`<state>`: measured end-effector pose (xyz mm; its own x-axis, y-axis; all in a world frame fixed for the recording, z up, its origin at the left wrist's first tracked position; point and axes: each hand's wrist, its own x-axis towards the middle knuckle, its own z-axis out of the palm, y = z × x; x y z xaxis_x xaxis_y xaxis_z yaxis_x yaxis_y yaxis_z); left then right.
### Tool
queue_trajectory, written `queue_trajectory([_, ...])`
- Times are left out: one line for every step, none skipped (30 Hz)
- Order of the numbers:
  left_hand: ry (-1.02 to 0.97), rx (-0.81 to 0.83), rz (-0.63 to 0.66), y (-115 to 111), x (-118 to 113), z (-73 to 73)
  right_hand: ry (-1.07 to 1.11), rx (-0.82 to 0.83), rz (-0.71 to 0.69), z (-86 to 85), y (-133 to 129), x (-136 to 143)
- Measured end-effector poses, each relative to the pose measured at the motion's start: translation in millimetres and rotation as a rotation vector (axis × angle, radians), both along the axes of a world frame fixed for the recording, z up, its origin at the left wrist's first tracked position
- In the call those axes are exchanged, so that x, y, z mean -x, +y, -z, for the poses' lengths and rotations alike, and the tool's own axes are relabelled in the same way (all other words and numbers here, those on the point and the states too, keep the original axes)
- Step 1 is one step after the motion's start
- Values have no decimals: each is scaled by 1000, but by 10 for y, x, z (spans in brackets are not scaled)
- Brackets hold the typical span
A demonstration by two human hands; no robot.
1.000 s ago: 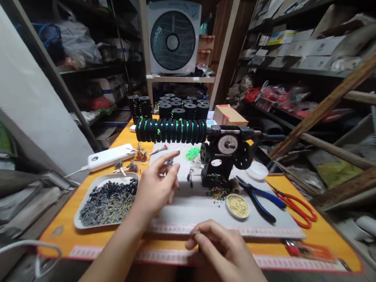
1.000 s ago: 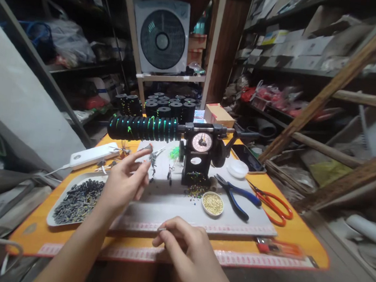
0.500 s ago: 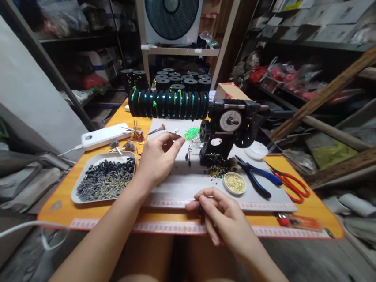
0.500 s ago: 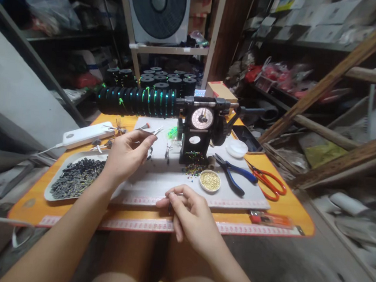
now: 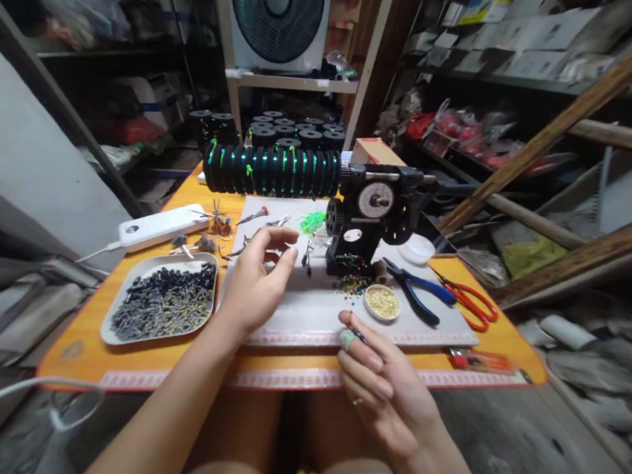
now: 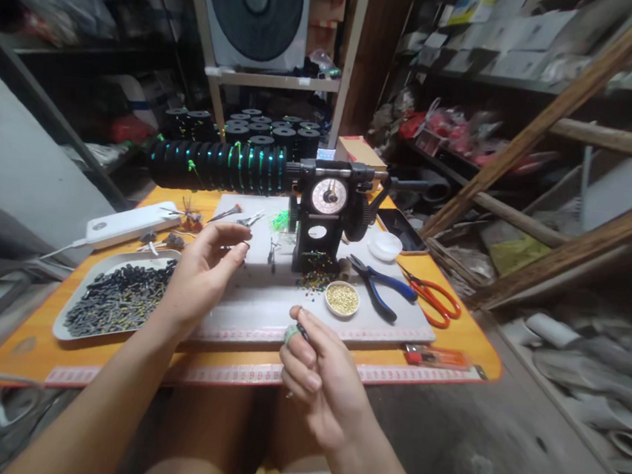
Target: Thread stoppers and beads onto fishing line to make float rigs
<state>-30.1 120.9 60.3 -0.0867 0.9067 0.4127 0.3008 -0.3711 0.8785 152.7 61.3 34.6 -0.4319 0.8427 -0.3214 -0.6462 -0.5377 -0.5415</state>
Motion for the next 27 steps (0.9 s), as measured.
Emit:
queue_trajectory([-4, 7, -6, 13, 14, 7, 28, 9, 0, 3, -3, -1])
queue_trajectory([-3, 15, -8, 24, 28, 10, 53, 14, 1, 6, -7, -2])
queue_trajectory([0, 22, -6, 30, 38, 11, 74, 14, 4, 8, -13, -3])
queue_trajectory([4, 28, -5, 32, 45, 8, 91, 11, 9, 10, -20, -3])
queue_trajectory([7, 34, -4, 31, 49, 5, 104, 5, 14, 12, -28, -2])
queue_trajectory([10, 39, -3, 28, 51, 1, 112, -2, 21, 12, -35, 0])
queue_trajectory([12, 44, -4, 25, 51, -2, 114, -11, 27, 11, -42, 2])
queue_trajectory([12, 48, -5, 23, 52, -3, 110, -20, 32, 8, -46, 4])
queue_trajectory([9, 50, -10, 24, 54, -2, 100, -29, 37, 4, -48, 6])
queue_trajectory([5, 50, -15, 29, 59, 2, 85, -40, 40, -1, -49, 9])
queue_trajectory([0, 49, -23, 39, 67, 8, 64, -54, 42, -5, -48, 12])
queue_trajectory([-7, 45, -33, 52, 77, 18, 37, -69, 43, -9, -46, 16])
queue_trajectory([-14, 40, -44, 69, 89, 29, 4, -88, 45, -9, -43, 23])
queue_trajectory([-21, 33, -57, 87, 102, 43, -35, -109, 44, -6, -41, 31])
queue_trajectory([-27, 26, -71, 106, 114, 56, -82, -134, 41, 3, -40, 42])
queue_trajectory([-32, 18, -87, 124, 125, 69, -138, -162, 36, 17, -40, 55])
queue_trajectory([-35, 10, -103, 139, 131, 78, -201, -196, 28, 36, -41, 69])
queue_trajectory([-37, 5, -115, 152, 133, 83, -270, -237, 17, 57, -43, 82])
queue_trajectory([-39, 1, -126, 162, 130, 83, -348, -286, 5, 78, -46, 95])
queue_trajectory([-41, -2, -134, 170, 121, 77, -435, -343, -3, 96, -50, 104])
queue_trajectory([-44, -4, -140, 178, 107, 66, -530, -408, -2, 110, -54, 111])
queue_trajectory([-47, -5, -145, 186, 90, 49, -630, -478, 9, 119, -59, 112])
queue_trajectory([-51, -4, -150, 198, 70, 29, -731, -549, 26, 124, -63, 110])
queue_trajectory([-55, -1, -153, 212, 51, 6, -830, -617, 46, 126, -65, 104])
queue_trajectory([-57, 3, -154, 229, 32, -18, -920, -680, 63, 127, -66, 95])
queue_trajectory([-57, 9, -151, 248, 18, -42, -1001, -735, 71, 129, -64, 83])
queue_trajectory([-54, 15, -146, 263, 7, -64, -1072, -781, 69, 134, -60, 68])
